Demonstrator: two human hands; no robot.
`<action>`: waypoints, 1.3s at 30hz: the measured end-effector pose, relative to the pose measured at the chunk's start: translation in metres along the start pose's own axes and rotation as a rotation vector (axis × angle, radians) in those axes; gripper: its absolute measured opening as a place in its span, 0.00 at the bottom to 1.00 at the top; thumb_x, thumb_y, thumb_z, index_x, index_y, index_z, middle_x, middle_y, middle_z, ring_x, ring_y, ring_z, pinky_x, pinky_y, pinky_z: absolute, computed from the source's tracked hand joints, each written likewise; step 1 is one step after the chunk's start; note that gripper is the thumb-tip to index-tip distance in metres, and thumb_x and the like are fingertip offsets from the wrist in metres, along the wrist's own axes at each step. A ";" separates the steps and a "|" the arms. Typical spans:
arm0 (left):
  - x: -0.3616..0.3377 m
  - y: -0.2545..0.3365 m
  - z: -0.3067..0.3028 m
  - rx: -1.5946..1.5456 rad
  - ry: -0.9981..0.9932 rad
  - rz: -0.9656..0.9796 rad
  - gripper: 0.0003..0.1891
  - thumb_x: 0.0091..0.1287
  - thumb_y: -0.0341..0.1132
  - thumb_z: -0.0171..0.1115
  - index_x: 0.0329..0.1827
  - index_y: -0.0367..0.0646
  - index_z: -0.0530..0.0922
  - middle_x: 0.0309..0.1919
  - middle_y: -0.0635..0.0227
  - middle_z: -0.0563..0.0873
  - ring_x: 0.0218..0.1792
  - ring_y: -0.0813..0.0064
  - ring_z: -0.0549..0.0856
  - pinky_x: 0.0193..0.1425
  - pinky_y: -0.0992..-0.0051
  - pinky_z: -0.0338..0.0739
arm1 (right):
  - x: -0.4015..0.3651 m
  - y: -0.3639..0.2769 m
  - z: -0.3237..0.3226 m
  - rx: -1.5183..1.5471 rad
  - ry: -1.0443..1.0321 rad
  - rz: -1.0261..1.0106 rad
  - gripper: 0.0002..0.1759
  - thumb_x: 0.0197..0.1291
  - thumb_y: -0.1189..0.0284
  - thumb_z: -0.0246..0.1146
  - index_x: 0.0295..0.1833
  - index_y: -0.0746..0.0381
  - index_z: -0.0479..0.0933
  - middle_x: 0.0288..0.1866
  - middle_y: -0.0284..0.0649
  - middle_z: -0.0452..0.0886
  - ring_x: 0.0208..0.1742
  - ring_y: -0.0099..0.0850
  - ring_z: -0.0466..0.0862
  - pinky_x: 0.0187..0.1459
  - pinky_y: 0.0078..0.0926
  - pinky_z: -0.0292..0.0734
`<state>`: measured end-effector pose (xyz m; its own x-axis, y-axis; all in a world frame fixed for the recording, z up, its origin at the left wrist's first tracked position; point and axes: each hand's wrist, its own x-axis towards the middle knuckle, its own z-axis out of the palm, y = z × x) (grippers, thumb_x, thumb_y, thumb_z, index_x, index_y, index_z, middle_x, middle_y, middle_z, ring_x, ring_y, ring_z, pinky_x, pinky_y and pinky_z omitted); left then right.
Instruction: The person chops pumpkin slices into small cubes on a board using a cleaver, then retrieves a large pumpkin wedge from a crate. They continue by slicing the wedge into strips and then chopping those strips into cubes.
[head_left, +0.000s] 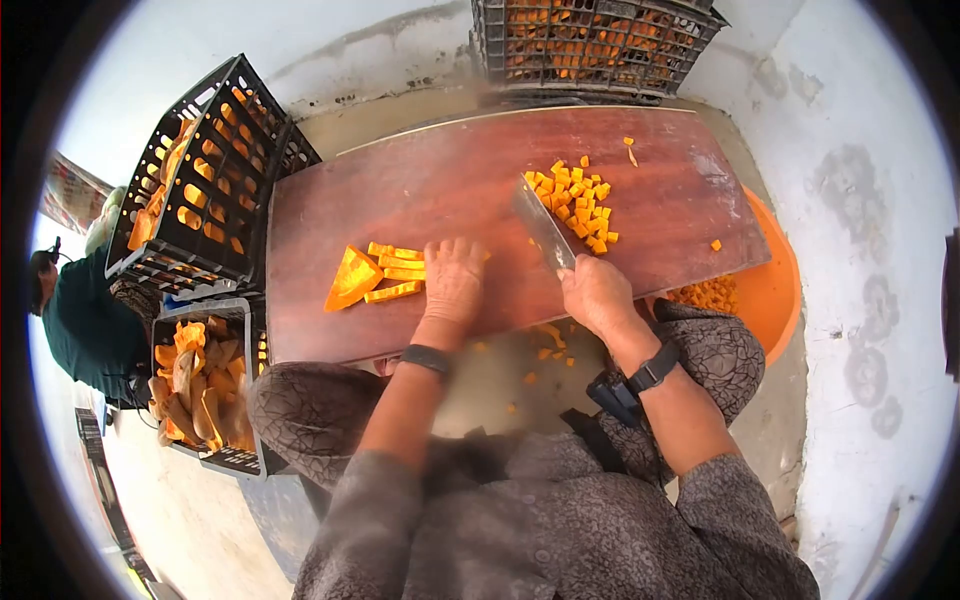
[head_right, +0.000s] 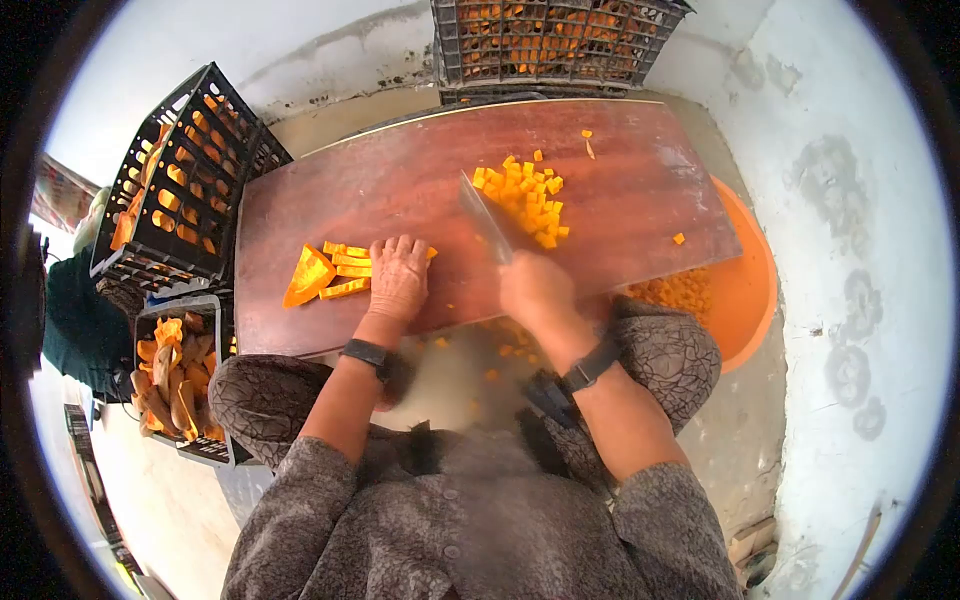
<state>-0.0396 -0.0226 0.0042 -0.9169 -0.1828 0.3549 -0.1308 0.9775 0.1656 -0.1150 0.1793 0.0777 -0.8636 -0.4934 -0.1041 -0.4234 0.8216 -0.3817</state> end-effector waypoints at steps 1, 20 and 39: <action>0.000 0.006 0.001 -0.027 0.015 -0.024 0.10 0.59 0.34 0.64 0.43 0.44 0.78 0.40 0.60 0.79 0.48 0.56 0.78 0.55 0.55 0.69 | -0.001 -0.001 -0.002 0.001 -0.008 -0.007 0.15 0.66 0.63 0.59 0.38 0.67 0.78 0.34 0.55 0.84 0.41 0.55 0.83 0.45 0.51 0.77; -0.033 0.011 -0.018 -0.307 -0.029 0.042 0.17 0.57 0.26 0.65 0.51 0.44 0.81 0.48 0.62 0.82 0.50 0.57 0.78 0.57 0.60 0.71 | -0.007 -0.008 0.004 -0.062 0.005 -0.144 0.12 0.65 0.66 0.60 0.38 0.66 0.78 0.31 0.53 0.83 0.38 0.54 0.83 0.43 0.50 0.77; -0.033 0.016 -0.010 -0.424 0.008 0.036 0.14 0.60 0.25 0.62 0.50 0.41 0.81 0.47 0.59 0.83 0.48 0.55 0.78 0.54 0.61 0.73 | -0.027 -0.018 -0.018 -0.086 -0.081 -0.207 0.16 0.64 0.65 0.59 0.34 0.69 0.78 0.29 0.60 0.81 0.37 0.59 0.81 0.42 0.54 0.75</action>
<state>-0.0080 -0.0024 0.0043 -0.9150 -0.1519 0.3738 0.0693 0.8534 0.5165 -0.0887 0.1831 0.1040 -0.7325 -0.6725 -0.1060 -0.6141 0.7199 -0.3234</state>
